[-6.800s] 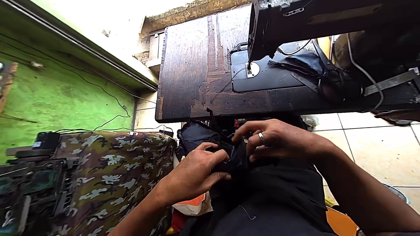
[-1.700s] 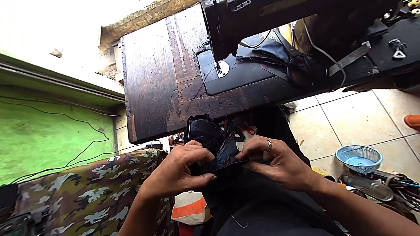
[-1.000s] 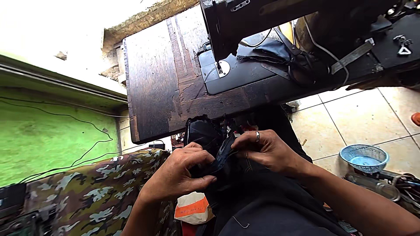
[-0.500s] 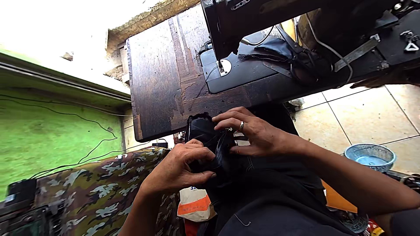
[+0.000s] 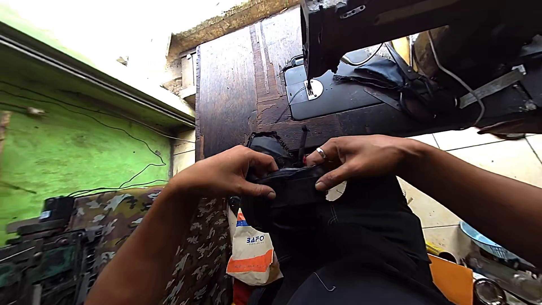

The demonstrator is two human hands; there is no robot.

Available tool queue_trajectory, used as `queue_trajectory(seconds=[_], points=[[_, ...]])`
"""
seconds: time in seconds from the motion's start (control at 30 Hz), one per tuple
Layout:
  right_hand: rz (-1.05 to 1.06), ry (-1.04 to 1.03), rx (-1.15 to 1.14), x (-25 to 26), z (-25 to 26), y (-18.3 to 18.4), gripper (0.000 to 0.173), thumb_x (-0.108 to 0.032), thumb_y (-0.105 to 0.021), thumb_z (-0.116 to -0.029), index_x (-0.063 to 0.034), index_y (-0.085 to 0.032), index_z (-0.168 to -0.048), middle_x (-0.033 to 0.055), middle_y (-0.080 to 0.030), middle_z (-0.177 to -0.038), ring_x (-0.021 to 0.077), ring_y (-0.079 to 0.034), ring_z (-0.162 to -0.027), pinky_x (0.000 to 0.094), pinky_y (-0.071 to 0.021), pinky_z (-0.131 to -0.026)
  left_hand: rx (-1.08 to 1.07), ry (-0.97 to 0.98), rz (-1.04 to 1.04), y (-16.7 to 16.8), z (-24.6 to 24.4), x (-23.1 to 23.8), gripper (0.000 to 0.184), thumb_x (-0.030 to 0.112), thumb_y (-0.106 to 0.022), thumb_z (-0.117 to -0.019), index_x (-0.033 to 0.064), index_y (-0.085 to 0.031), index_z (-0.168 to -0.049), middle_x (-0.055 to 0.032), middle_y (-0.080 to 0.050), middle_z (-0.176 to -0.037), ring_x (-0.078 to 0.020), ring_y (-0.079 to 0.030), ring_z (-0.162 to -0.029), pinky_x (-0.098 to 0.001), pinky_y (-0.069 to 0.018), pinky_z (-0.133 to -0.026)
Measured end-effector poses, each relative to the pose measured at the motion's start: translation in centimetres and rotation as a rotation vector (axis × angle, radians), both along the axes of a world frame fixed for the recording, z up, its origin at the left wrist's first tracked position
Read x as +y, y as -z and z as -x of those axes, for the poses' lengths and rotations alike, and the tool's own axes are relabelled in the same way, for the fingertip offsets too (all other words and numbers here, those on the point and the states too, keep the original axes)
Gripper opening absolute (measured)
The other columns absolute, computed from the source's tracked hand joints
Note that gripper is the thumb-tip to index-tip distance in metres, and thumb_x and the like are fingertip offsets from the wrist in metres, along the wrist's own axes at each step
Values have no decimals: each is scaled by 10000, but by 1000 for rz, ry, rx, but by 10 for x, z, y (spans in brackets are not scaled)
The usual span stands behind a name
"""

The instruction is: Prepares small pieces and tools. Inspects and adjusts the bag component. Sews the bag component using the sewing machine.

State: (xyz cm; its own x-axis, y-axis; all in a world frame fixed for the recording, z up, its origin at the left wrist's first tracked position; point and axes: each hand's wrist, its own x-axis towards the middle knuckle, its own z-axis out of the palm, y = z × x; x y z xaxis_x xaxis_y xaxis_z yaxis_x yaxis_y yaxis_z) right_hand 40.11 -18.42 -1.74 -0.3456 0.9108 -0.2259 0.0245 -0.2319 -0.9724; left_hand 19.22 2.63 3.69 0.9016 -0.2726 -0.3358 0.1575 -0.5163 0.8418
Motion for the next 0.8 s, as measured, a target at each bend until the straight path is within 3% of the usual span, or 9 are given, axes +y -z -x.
queue_trajectory(seconds=[0.17, 0.4, 0.5, 0.63, 0.8], points=[[-52, 34, 114, -1, -5, -20, 58, -119, -657, -971, -75, -688, -992, 7, -702, -797, 48, -667, -715, 185, -557, -642, -16, -4, 54, -32, -6, -3, 103, 166, -769, -894, 74, -730, -923, 41, -694, -712, -11, -644, -627, -159, -532, -548], [1, 180, 35, -3, -6, 10, 77, -154, -654, -972, -82, -679, -978, 15, -684, -807, 63, -651, -734, 220, -547, -675, 26, -247, 106, 7, -1, -6, 74, 106, -760, -879, 70, -750, -944, 2, -723, -763, -43, -671, -682, -200, -561, -611], [-46, 187, 46, -7, -8, 21, 90, -177, -646, -979, -94, -670, -1001, 8, -697, -852, 61, -668, -792, 228, -564, -735, -76, -299, 119, 22, 3, -8, 78, 123, -772, -873, 78, -748, -932, 5, -714, -762, -52, -666, -677, -206, -563, -605], [-11, 217, 79, -13, -7, 26, 70, -178, -634, -991, -115, -654, -1012, -5, -696, -864, 49, -670, -797, 217, -565, -735, -189, -323, 101, 36, 4, -13, 66, 152, -766, -877, 97, -739, -903, 25, -708, -750, -45, -664, -671, -213, -564, -604], [20, 311, 131, -18, -4, 28, 110, -122, -655, -987, -87, -667, -1091, 28, -721, -932, 73, -689, -844, 231, -578, -785, -172, -377, 135, 44, 3, -16, 50, 147, -745, -867, 107, -718, -880, 28, -673, -710, -38, -624, -624, -199, -516, -552]])
